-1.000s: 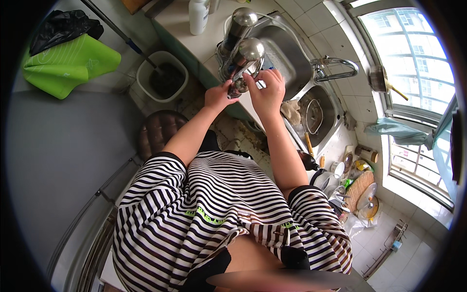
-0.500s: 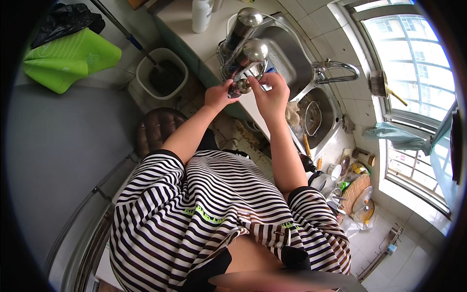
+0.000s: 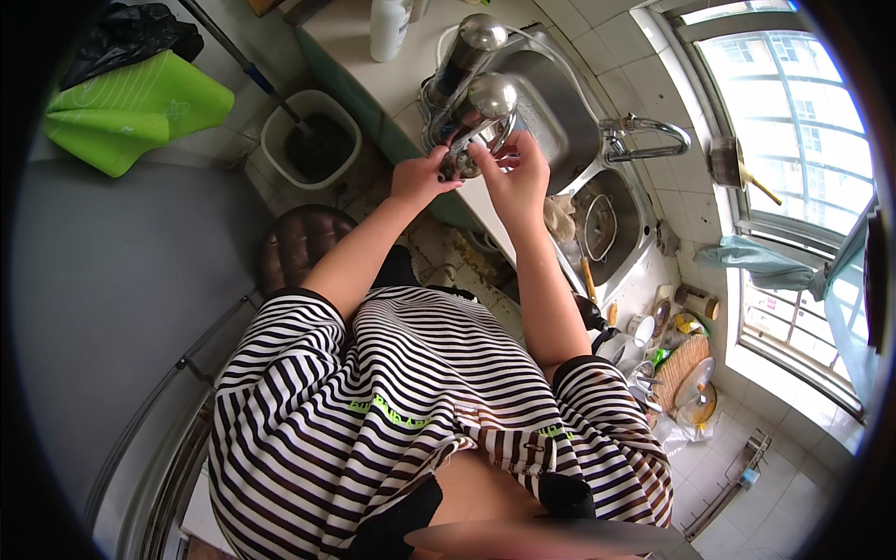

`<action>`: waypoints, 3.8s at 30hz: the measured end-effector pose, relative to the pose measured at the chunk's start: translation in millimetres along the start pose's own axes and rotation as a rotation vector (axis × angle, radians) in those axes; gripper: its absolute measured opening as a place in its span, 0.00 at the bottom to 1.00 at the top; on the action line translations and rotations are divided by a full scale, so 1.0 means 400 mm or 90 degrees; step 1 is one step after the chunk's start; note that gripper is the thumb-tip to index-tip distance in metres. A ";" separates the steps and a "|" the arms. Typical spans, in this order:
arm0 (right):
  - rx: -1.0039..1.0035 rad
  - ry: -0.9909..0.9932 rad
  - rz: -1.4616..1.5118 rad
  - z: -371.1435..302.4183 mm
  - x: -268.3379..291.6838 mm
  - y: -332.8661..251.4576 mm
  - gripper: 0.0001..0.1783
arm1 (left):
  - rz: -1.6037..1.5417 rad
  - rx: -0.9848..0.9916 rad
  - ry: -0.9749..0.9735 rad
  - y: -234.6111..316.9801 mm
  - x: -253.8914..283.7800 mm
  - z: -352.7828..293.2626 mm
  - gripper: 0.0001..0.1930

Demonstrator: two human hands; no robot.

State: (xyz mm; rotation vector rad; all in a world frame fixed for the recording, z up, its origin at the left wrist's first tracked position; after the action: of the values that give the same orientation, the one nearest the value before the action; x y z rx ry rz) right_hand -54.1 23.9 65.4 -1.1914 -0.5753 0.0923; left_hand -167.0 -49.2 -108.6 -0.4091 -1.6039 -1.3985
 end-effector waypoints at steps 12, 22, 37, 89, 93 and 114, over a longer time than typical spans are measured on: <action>0.017 -0.071 -0.247 -0.040 -0.061 0.070 0.28 | 0.000 -0.052 0.014 -0.024 -0.053 -0.010 0.32; 0.057 -0.085 -0.236 -0.035 -0.050 0.057 0.28 | -0.012 -0.054 0.048 -0.025 -0.058 -0.013 0.33; 0.100 -0.081 -0.236 -0.038 -0.047 0.042 0.27 | 0.009 0.015 0.058 -0.039 -0.083 -0.019 0.36; 0.103 -0.102 -0.259 -0.038 -0.063 0.077 0.26 | 0.014 0.009 0.046 -0.031 -0.073 -0.014 0.30; 0.110 -0.118 -0.272 -0.034 -0.062 0.073 0.29 | 0.010 0.023 0.040 -0.034 -0.079 -0.012 0.32; 0.071 -0.080 -0.407 -0.030 -0.054 0.043 0.32 | 0.024 0.024 0.013 -0.039 -0.081 -0.009 0.30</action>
State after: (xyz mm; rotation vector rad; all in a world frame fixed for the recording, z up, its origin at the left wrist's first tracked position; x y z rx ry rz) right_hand -62.9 12.6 38.9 -0.8531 -1.0239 -0.3424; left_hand -160.8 -46.9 -144.2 -0.3990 -1.5958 -1.3375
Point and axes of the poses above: each hand's wrist, its own z-axis towards the middle knuckle, its own x-axis out of the back of the hand, y = z × x, the point moved 6 cm from there along z, towards the middle knuckle, and after that the axes turned 10 degrees about z, right-handed, at the moved point
